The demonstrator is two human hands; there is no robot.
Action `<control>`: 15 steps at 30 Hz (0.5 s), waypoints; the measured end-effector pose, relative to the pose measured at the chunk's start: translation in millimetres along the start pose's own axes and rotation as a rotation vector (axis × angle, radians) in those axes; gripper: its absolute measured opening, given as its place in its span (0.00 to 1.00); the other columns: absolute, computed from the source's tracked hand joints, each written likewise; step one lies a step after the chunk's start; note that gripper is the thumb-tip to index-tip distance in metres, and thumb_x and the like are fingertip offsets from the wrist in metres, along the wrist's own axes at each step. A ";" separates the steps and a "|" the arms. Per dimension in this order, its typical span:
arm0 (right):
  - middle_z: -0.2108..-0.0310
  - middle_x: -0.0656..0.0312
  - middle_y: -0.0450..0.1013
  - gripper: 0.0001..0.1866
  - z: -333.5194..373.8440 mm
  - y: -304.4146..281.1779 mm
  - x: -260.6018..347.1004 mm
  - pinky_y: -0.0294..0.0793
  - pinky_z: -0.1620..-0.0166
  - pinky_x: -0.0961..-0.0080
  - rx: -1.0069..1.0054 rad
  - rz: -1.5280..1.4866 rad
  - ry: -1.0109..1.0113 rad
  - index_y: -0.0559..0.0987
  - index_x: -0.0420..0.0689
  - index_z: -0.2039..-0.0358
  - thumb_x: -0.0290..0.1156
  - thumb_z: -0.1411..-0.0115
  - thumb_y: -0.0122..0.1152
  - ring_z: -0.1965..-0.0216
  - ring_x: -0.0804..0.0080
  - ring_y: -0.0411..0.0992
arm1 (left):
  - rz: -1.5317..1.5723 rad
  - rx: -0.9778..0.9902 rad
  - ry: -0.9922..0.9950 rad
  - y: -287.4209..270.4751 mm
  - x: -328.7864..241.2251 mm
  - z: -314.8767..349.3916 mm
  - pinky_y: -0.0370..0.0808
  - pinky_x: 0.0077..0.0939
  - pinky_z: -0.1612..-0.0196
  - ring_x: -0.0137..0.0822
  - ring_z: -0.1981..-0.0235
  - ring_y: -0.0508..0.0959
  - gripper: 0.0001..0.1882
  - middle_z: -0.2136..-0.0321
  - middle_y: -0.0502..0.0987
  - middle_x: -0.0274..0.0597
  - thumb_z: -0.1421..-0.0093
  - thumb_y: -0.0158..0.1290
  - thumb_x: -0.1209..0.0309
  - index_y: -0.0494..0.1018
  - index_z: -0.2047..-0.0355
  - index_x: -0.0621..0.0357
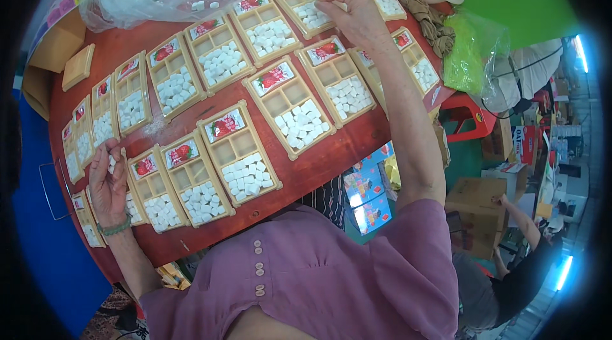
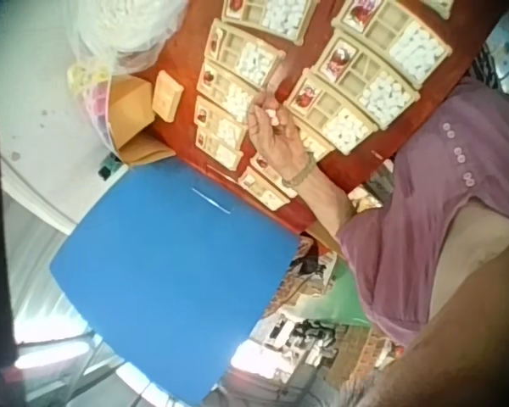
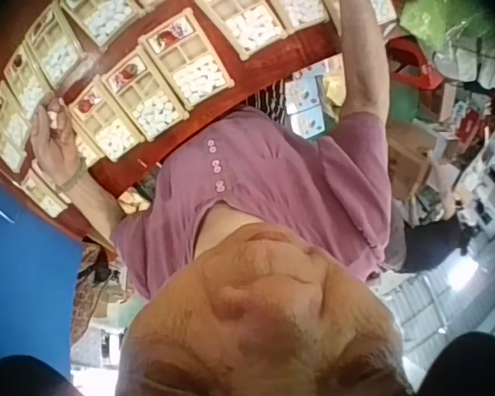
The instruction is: Arranging white game pieces into small wooden trays and preparing them for plastic packaging.
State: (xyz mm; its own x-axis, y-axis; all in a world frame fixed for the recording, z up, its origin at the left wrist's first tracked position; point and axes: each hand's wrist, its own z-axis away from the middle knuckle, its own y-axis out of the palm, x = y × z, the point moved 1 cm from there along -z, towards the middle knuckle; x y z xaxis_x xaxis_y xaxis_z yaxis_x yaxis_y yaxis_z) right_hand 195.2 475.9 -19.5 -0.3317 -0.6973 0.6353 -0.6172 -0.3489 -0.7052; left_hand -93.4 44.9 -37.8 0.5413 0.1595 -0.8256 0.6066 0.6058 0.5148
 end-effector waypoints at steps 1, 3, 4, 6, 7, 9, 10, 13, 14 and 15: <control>0.41 0.56 0.70 0.11 -1.0 -3.5 -0.7 0.63 0.41 0.74 -0.008 0.000 0.002 0.82 0.42 0.59 0.33 0.38 0.62 0.42 0.71 0.68 | -0.002 -0.020 0.013 1.3 -0.2 -0.1 0.62 0.07 0.86 0.20 0.80 0.66 0.14 0.69 0.72 0.41 0.30 0.45 0.72 0.68 0.50 0.72; 0.43 0.58 0.71 0.10 -4.8 -14.0 -5.3 0.65 0.42 0.74 -0.082 -0.249 0.087 0.82 0.42 0.59 0.32 0.38 0.62 0.44 0.71 0.69 | -0.009 -0.030 0.026 3.0 -0.7 -0.7 0.61 0.07 0.86 0.20 0.81 0.65 0.14 0.70 0.72 0.41 0.30 0.46 0.72 0.69 0.51 0.72; 0.43 0.58 0.71 0.10 -5.1 -16.3 -13.7 0.65 0.42 0.74 -0.094 -0.248 0.089 0.82 0.42 0.59 0.32 0.38 0.62 0.44 0.71 0.69 | -0.009 -0.036 0.033 2.8 -0.9 -1.3 0.61 0.07 0.86 0.20 0.81 0.65 0.14 0.70 0.72 0.40 0.30 0.46 0.72 0.69 0.51 0.72; 0.44 0.58 0.72 0.10 -4.9 -16.0 -22.9 0.67 0.45 0.74 -0.133 -0.217 0.045 0.82 0.43 0.59 0.32 0.39 0.63 0.45 0.71 0.70 | -0.015 -0.036 0.041 1.9 -1.2 -1.5 0.61 0.07 0.86 0.20 0.81 0.65 0.14 0.70 0.71 0.40 0.30 0.46 0.71 0.69 0.51 0.72; 0.44 0.57 0.72 0.10 0.0 -18.4 -18.8 0.69 0.46 0.73 -0.096 0.071 0.011 0.82 0.44 0.59 0.33 0.40 0.63 0.44 0.67 0.70 | -0.016 -0.043 0.042 0.9 -1.3 -0.8 0.61 0.07 0.86 0.19 0.81 0.65 0.14 0.70 0.71 0.39 0.30 0.46 0.71 0.69 0.51 0.72; 0.44 0.56 0.72 0.10 6.6 -9.5 -8.9 0.69 0.45 0.71 -0.071 0.125 -0.020 0.82 0.44 0.59 0.33 0.40 0.63 0.44 0.66 0.70 | 0.005 0.017 0.036 -1.3 -3.2 -0.7 0.63 0.08 0.86 0.21 0.79 0.69 0.14 0.69 0.73 0.41 0.29 0.44 0.71 0.68 0.51 0.72; 0.44 0.55 0.72 0.10 8.3 -5.2 -5.0 0.69 0.45 0.70 -0.037 0.179 -0.052 0.82 0.44 0.59 0.33 0.40 0.63 0.44 0.64 0.70 | -0.002 0.021 0.038 -1.9 -3.4 -0.9 0.63 0.08 0.86 0.21 0.79 0.69 0.14 0.69 0.73 0.41 0.29 0.44 0.71 0.68 0.51 0.72; 0.43 0.55 0.71 0.10 8.5 -8.3 -6.1 0.70 0.44 0.70 -0.056 0.184 -0.025 0.82 0.42 0.60 0.33 0.39 0.62 0.44 0.63 0.70 | 0.021 0.016 0.036 -2.1 -1.4 -3.3 0.63 0.08 0.86 0.21 0.79 0.69 0.14 0.68 0.73 0.41 0.30 0.45 0.71 0.68 0.51 0.72; 0.43 0.55 0.71 0.10 9.1 -9.9 -8.2 0.70 0.45 0.71 -0.069 0.187 -0.006 0.82 0.42 0.60 0.33 0.39 0.62 0.44 0.64 0.70 | 0.023 0.004 0.036 -1.9 -0.9 -4.0 0.63 0.09 0.86 0.21 0.79 0.69 0.14 0.68 0.73 0.41 0.30 0.45 0.71 0.68 0.51 0.72; 0.43 0.55 0.71 0.10 9.9 -9.9 -8.6 0.70 0.45 0.71 -0.073 0.185 -0.005 0.82 0.42 0.60 0.33 0.39 0.62 0.44 0.64 0.70 | 0.024 -0.011 0.038 -1.7 -0.9 -4.3 0.63 0.09 0.86 0.21 0.79 0.69 0.14 0.69 0.73 0.41 0.30 0.45 0.71 0.68 0.51 0.72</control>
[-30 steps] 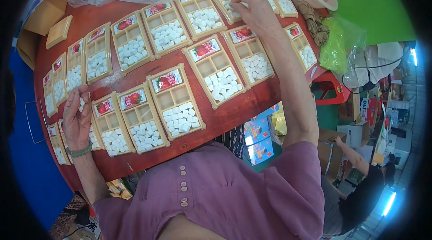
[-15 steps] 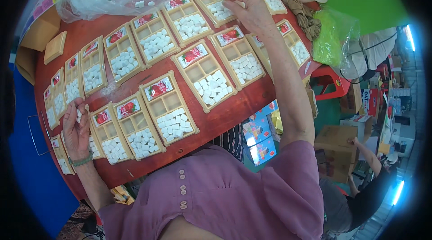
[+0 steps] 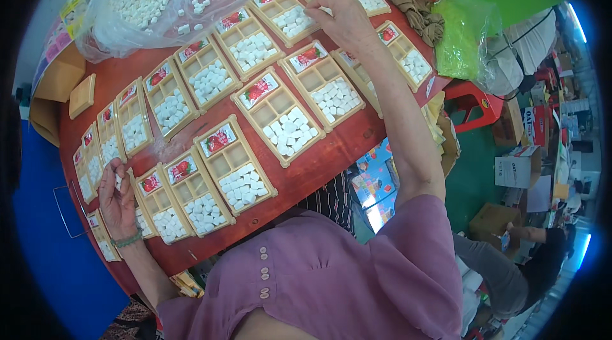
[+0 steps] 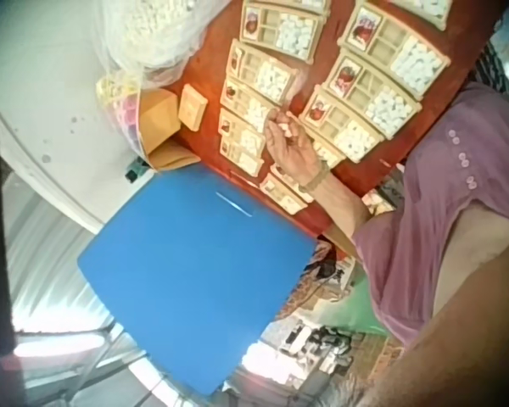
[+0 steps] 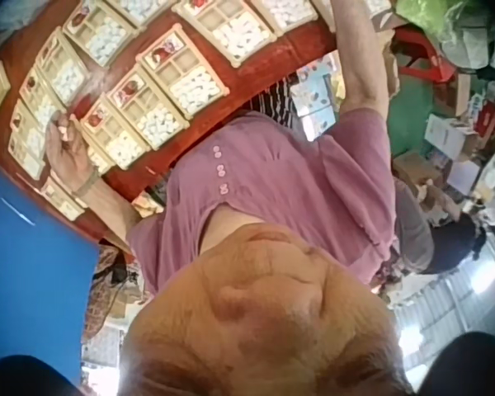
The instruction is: Arranging white game pieces into small wooden trays and preparing them for plastic packaging.
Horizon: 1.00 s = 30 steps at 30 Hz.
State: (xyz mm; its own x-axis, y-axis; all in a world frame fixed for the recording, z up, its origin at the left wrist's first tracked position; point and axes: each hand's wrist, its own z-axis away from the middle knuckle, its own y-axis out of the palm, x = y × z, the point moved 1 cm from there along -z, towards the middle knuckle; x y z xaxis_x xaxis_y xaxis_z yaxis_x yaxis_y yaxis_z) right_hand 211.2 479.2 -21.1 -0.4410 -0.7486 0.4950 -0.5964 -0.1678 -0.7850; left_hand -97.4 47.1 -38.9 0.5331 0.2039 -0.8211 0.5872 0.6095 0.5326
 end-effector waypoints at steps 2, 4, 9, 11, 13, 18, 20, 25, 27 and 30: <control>0.50 0.55 0.75 0.08 3.7 0.4 2.4 0.72 0.49 0.72 -0.017 0.002 -0.042 0.81 0.41 0.62 0.31 0.39 0.62 0.49 0.62 0.73 | -0.001 0.005 -0.002 -1.6 0.2 -0.7 0.63 0.09 0.85 0.21 0.79 0.69 0.14 0.68 0.73 0.41 0.30 0.45 0.72 0.68 0.51 0.72; 0.56 0.55 0.75 0.08 7.1 -1.5 11.9 0.73 0.52 0.71 0.000 0.053 -0.076 0.81 0.41 0.64 0.31 0.40 0.62 0.54 0.60 0.74 | -0.003 0.012 -0.008 -3.8 1.1 -1.3 0.63 0.09 0.85 0.22 0.78 0.69 0.14 0.68 0.73 0.42 0.30 0.45 0.72 0.68 0.50 0.72; 0.67 0.55 0.74 0.05 5.3 12.4 21.9 0.74 0.59 0.66 -0.031 0.327 -0.304 0.79 0.41 0.70 0.28 0.46 0.64 0.62 0.56 0.74 | -0.020 0.031 -0.014 -2.1 -1.1 -0.5 0.64 0.08 0.84 0.21 0.77 0.68 0.15 0.65 0.72 0.43 0.30 0.44 0.72 0.68 0.50 0.72; 0.67 0.56 0.74 0.04 7.2 16.8 29.8 0.73 0.57 0.63 -0.026 0.372 -0.261 0.78 0.42 0.71 0.28 0.46 0.63 0.61 0.57 0.74 | -0.029 0.044 -0.008 -1.5 -1.1 0.1 0.64 0.08 0.84 0.22 0.77 0.68 0.15 0.66 0.72 0.42 0.30 0.45 0.72 0.67 0.50 0.73; 0.67 0.57 0.74 0.04 8.9 20.2 30.9 0.71 0.55 0.61 0.007 0.448 -0.251 0.78 0.43 0.70 0.29 0.44 0.61 0.60 0.57 0.73 | -0.013 0.071 -0.020 -4.0 -0.8 -0.9 0.64 0.08 0.84 0.22 0.77 0.68 0.15 0.66 0.72 0.42 0.30 0.45 0.71 0.67 0.50 0.73; 0.65 0.55 0.73 0.04 10.6 20.0 26.8 0.71 0.54 0.59 0.027 0.453 -0.242 0.76 0.41 0.67 0.26 0.44 0.57 0.58 0.55 0.73 | 0.006 -0.014 -0.032 11.5 1.3 1.1 0.63 0.08 0.86 0.21 0.81 0.68 0.13 0.69 0.73 0.42 0.30 0.45 0.72 0.69 0.52 0.71; 0.65 0.52 0.72 0.05 7.9 19.4 23.2 0.72 0.55 0.59 0.032 0.392 -0.235 0.74 0.40 0.67 0.23 0.45 0.55 0.58 0.53 0.73 | -0.028 0.000 -0.046 24.4 -3.2 5.6 0.63 0.09 0.87 0.21 0.81 0.68 0.13 0.69 0.73 0.42 0.30 0.45 0.71 0.69 0.52 0.71; 0.65 0.50 0.72 0.06 9.2 20.9 26.5 0.73 0.54 0.58 0.057 0.374 -0.233 0.72 0.39 0.66 0.21 0.46 0.53 0.58 0.51 0.72 | -0.152 0.131 -0.125 50.4 -9.0 6.5 0.63 0.06 0.86 0.21 0.81 0.68 0.14 0.68 0.73 0.40 0.30 0.45 0.70 0.68 0.51 0.70; 0.64 0.50 0.71 0.07 10.1 21.1 26.4 0.73 0.54 0.58 0.052 0.362 -0.239 0.72 0.38 0.66 0.20 0.47 0.54 0.58 0.50 0.72 | -0.188 0.158 -0.154 70.7 -9.1 4.8 0.63 0.06 0.86 0.21 0.81 0.68 0.15 0.68 0.73 0.40 0.29 0.45 0.68 0.68 0.51 0.69; 0.64 0.50 0.71 0.08 14.3 18.8 29.8 0.73 0.53 0.58 -0.001 0.336 -0.258 0.71 0.38 0.65 0.19 0.48 0.54 0.59 0.49 0.72 | -0.231 0.107 -0.226 107.2 -0.8 -6.9 0.62 0.08 0.84 0.22 0.81 0.69 0.16 0.70 0.74 0.41 0.29 0.44 0.66 0.70 0.53 0.70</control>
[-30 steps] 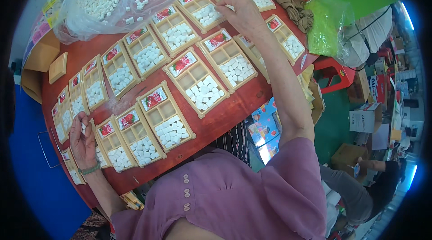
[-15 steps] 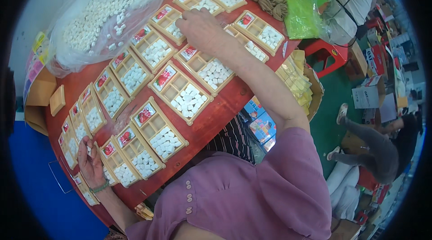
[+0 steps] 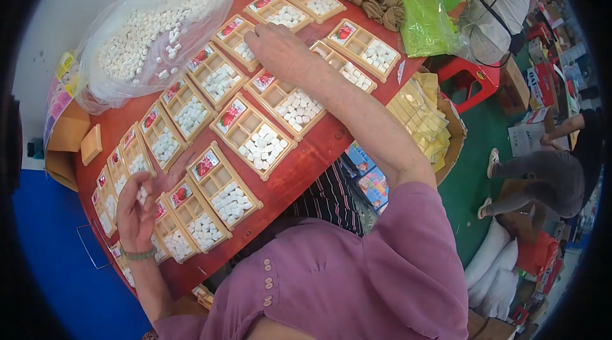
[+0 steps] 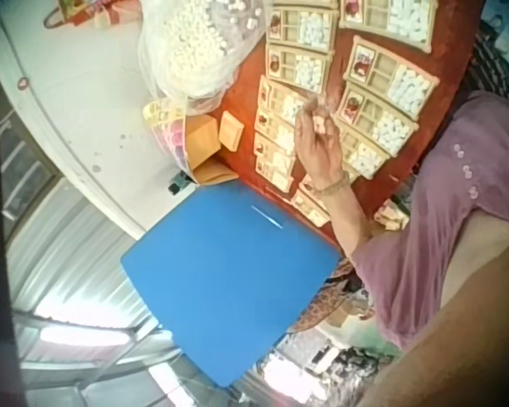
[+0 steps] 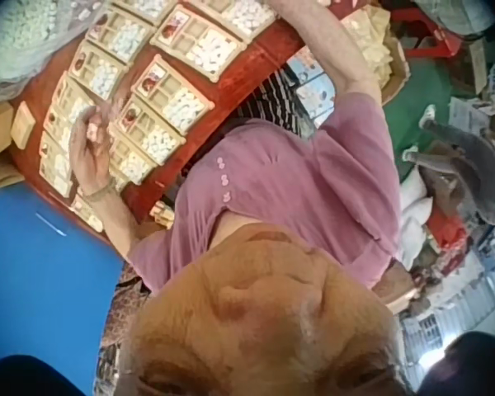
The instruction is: Arranging white game pieces into small wooden trays and preparing them for plastic packaging.
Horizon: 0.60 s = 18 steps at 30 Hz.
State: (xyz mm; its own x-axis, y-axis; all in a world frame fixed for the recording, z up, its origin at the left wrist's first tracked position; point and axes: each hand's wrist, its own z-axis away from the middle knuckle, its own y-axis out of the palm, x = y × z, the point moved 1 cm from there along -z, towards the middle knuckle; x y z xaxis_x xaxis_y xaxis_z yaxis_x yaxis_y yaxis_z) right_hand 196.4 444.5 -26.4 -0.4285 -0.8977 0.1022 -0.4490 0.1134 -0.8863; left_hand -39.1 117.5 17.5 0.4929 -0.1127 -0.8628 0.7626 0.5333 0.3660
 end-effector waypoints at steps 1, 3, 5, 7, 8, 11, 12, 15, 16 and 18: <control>0.65 0.50 0.71 0.08 3.1 -5.9 5.4 0.73 0.54 0.58 -0.040 -0.016 -0.001 0.70 0.38 0.66 0.19 0.48 0.54 0.59 0.49 0.72 | 0.006 0.041 -0.041 9.6 1.7 -10.1 0.63 0.09 0.84 0.23 0.80 0.69 0.19 0.70 0.74 0.41 0.28 0.43 0.63 0.71 0.54 0.70; 0.66 0.50 0.70 0.08 3.2 -18.1 20.9 0.73 0.54 0.58 -0.085 -0.046 -0.010 0.69 0.38 0.66 0.19 0.49 0.54 0.60 0.49 0.72 | 0.007 0.067 -0.077 31.7 2.2 -24.9 0.63 0.10 0.83 0.24 0.79 0.70 0.21 0.70 0.75 0.41 0.28 0.41 0.59 0.71 0.54 0.69; 0.67 0.50 0.69 0.08 -1.3 -28.5 44.9 0.73 0.57 0.58 -0.167 -0.220 -0.087 0.68 0.37 0.67 0.18 0.49 0.54 0.61 0.48 0.72 | 0.081 0.190 -0.151 55.5 3.5 -37.4 0.65 0.12 0.82 0.25 0.77 0.73 0.27 0.70 0.77 0.42 0.28 0.37 0.52 0.72 0.54 0.68; 0.68 0.51 0.69 0.07 -3.2 -36.0 74.8 0.72 0.59 0.58 -0.151 -0.413 -0.142 0.68 0.38 0.70 0.20 0.49 0.55 0.62 0.50 0.71 | 0.087 0.184 -0.177 78.1 6.0 -49.4 0.65 0.13 0.82 0.26 0.76 0.74 0.28 0.70 0.77 0.42 0.28 0.36 0.50 0.72 0.55 0.67; 0.68 0.51 0.69 0.07 -1.7 -41.3 88.6 0.72 0.59 0.58 -0.149 -0.419 -0.146 0.68 0.38 0.70 0.20 0.49 0.55 0.62 0.50 0.71 | 0.093 0.186 -0.204 88.2 7.5 -53.3 0.66 0.13 0.81 0.27 0.75 0.75 0.30 0.70 0.77 0.42 0.28 0.34 0.48 0.73 0.56 0.65; 0.69 0.53 0.70 0.07 4.1 -46.4 117.3 0.73 0.60 0.61 -0.174 -0.548 -0.239 0.70 0.40 0.69 0.23 0.49 0.57 0.63 0.53 0.72 | 0.166 0.288 -0.227 102.6 19.7 -65.9 0.67 0.14 0.80 0.28 0.75 0.76 0.29 0.70 0.77 0.41 0.28 0.34 0.48 0.73 0.59 0.63; 0.68 0.54 0.70 0.07 5.9 -45.4 120.2 0.73 0.60 0.62 -0.158 -0.537 -0.280 0.72 0.40 0.69 0.25 0.49 0.59 0.64 0.55 0.72 | 0.186 0.311 -0.218 108.4 21.3 -67.6 0.67 0.14 0.80 0.28 0.75 0.76 0.27 0.70 0.77 0.40 0.28 0.35 0.50 0.73 0.60 0.61; 0.69 0.57 0.71 0.08 6.1 -44.4 116.0 0.74 0.60 0.64 -0.137 -0.530 -0.351 0.75 0.42 0.71 0.27 0.53 0.63 0.64 0.59 0.72 | 0.265 0.276 -0.286 105.2 31.0 -77.0 0.67 0.13 0.80 0.26 0.75 0.75 0.22 0.71 0.77 0.39 0.28 0.40 0.55 0.73 0.59 0.62; 0.68 0.57 0.73 0.07 5.2 -43.6 111.2 0.74 0.59 0.65 -0.037 -0.551 -0.339 0.77 0.42 0.70 0.26 0.51 0.63 0.63 0.59 0.73 | 0.268 0.272 -0.285 106.5 30.5 -78.7 0.67 0.13 0.80 0.26 0.75 0.75 0.22 0.71 0.77 0.39 0.28 0.40 0.55 0.73 0.59 0.62; 0.67 0.58 0.74 0.06 0.5 -43.8 97.9 0.75 0.59 0.66 0.071 -0.583 -0.339 0.78 0.42 0.69 0.25 0.49 0.63 0.62 0.59 0.74 | 0.224 0.266 -0.234 106.9 28.1 -80.7 0.64 0.12 0.80 0.23 0.76 0.74 0.15 0.70 0.76 0.37 0.30 0.46 0.63 0.73 0.56 0.64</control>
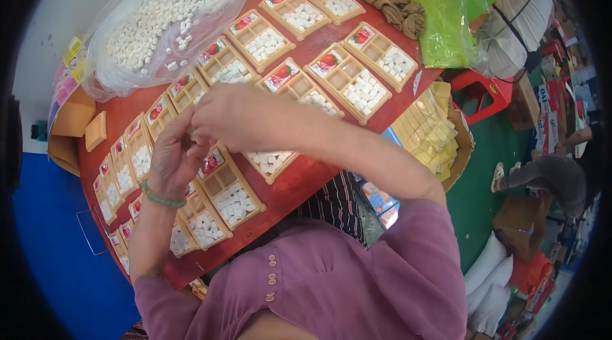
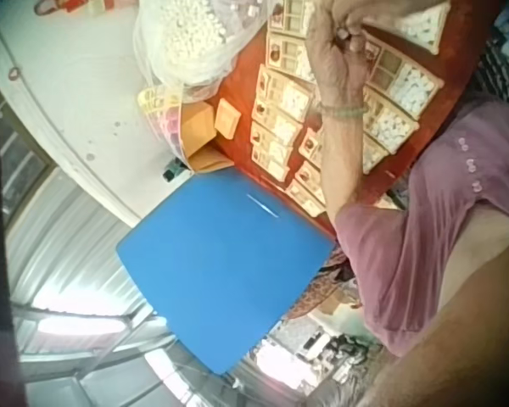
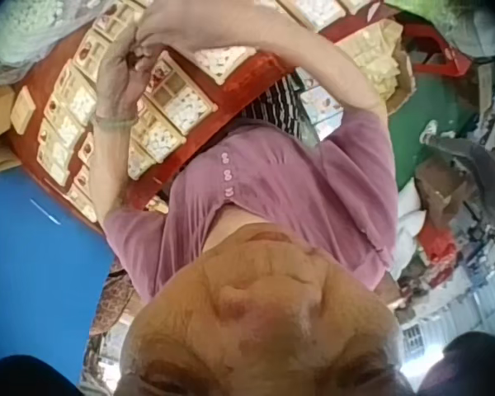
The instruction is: Arranging white game pieces into small wooden trays and preparing them for plastic packaging.
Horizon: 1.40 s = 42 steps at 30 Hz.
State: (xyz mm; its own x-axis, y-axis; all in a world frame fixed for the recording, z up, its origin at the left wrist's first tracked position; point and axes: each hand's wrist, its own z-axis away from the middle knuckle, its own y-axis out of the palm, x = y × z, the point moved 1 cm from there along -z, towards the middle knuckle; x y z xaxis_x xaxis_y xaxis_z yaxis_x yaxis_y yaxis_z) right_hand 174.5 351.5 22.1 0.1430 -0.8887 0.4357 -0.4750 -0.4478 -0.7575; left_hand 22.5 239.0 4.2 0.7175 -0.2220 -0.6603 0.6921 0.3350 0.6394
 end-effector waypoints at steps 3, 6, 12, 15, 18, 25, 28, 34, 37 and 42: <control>0.63 0.56 0.78 0.11 3.2 -33.8 -40.7 0.76 0.56 0.67 -0.039 -0.149 0.193 0.81 0.43 0.57 0.26 0.40 0.58 0.58 0.60 0.77 | -0.054 0.042 0.076 -9.1 -7.9 2.6 0.63 0.11 0.81 0.22 0.75 0.73 0.13 0.69 0.76 0.36 0.31 0.49 0.68 0.72 0.54 0.65; 0.61 0.53 0.79 0.11 21.8 -72.5 -110.7 0.75 0.55 0.65 -0.131 0.169 0.642 0.80 0.41 0.56 0.28 0.38 0.58 0.58 0.58 0.77 | -0.092 0.034 0.071 -5.3 -13.7 2.1 0.62 0.11 0.81 0.21 0.75 0.73 0.13 0.68 0.75 0.36 0.32 0.49 0.68 0.72 0.54 0.66; 0.61 0.53 0.75 0.12 59.3 -75.6 -170.5 0.73 0.55 0.65 -0.159 0.442 0.451 0.81 0.39 0.61 0.32 0.40 0.60 0.60 0.54 0.75 | -0.112 0.013 0.068 -16.3 -18.6 1.0 0.62 0.10 0.81 0.21 0.76 0.72 0.13 0.68 0.74 0.36 0.32 0.49 0.68 0.71 0.54 0.66; 0.66 0.49 0.75 0.10 54.3 -70.1 -175.3 0.72 0.55 0.59 -0.222 0.441 0.450 0.81 0.37 0.67 0.30 0.44 0.57 0.61 0.49 0.74 | -0.121 0.006 0.076 -21.3 -18.8 -0.2 0.62 0.09 0.81 0.21 0.76 0.71 0.14 0.68 0.74 0.37 0.32 0.48 0.68 0.71 0.53 0.67; 0.62 0.52 0.75 0.11 51.6 -69.6 -180.9 0.73 0.56 0.66 -0.139 0.473 0.593 0.82 0.39 0.65 0.33 0.43 0.62 0.61 0.56 0.75 | -0.140 -0.026 0.061 -23.1 -17.1 -1.6 0.62 0.10 0.82 0.21 0.76 0.71 0.14 0.68 0.74 0.37 0.32 0.49 0.68 0.71 0.53 0.67; 0.66 0.52 0.76 0.11 51.2 -63.3 -194.4 0.73 0.58 0.64 -0.182 0.552 0.672 0.81 0.38 0.69 0.35 0.45 0.61 0.63 0.56 0.76 | -0.139 -0.014 0.030 -24.1 -13.4 -4.2 0.65 0.09 0.80 0.21 0.76 0.74 0.13 0.70 0.76 0.34 0.33 0.52 0.66 0.74 0.57 0.64; 0.66 0.51 0.76 0.12 45.7 -60.8 -187.6 0.73 0.58 0.62 -0.175 0.627 0.632 0.80 0.38 0.70 0.35 0.45 0.61 0.63 0.56 0.76 | -0.144 -0.016 0.020 -23.0 -13.1 -2.3 0.66 0.09 0.79 0.21 0.76 0.74 0.13 0.70 0.76 0.34 0.33 0.52 0.67 0.74 0.56 0.64; 0.64 0.48 0.76 0.11 52.5 -80.5 -168.0 0.72 0.56 0.63 -0.125 0.441 0.668 0.78 0.38 0.62 0.33 0.39 0.56 0.62 0.53 0.76 | -0.134 0.010 0.023 -25.4 -14.0 0.0 0.67 0.09 0.77 0.21 0.75 0.74 0.13 0.69 0.76 0.34 0.33 0.52 0.67 0.74 0.56 0.65; 0.56 0.47 0.76 0.15 56.0 -87.7 -164.2 0.72 0.51 0.67 -0.093 0.345 0.687 0.75 0.39 0.50 0.32 0.34 0.51 0.55 0.52 0.75 | -0.133 0.008 0.033 -27.6 -14.6 1.8 0.66 0.08 0.78 0.20 0.76 0.74 0.13 0.70 0.76 0.34 0.33 0.51 0.66 0.74 0.56 0.65; 0.39 0.45 0.65 0.23 65.8 -77.3 -153.4 0.60 0.37 0.69 0.075 0.276 0.630 0.64 0.38 0.38 0.34 0.30 0.46 0.38 0.54 0.63 | -0.135 0.012 0.059 -31.0 -16.8 1.7 0.65 0.08 0.80 0.19 0.76 0.74 0.13 0.70 0.76 0.32 0.33 0.51 0.66 0.74 0.56 0.65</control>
State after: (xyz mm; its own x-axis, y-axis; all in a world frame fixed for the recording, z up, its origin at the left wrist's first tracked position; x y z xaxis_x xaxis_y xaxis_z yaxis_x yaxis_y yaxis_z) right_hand 246.5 515.9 -18.1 -0.5169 -0.7547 0.4040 -0.3568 -0.2391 -0.9031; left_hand -10.9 230.7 -3.8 0.6120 -0.2098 -0.7625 0.7832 0.2949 0.5474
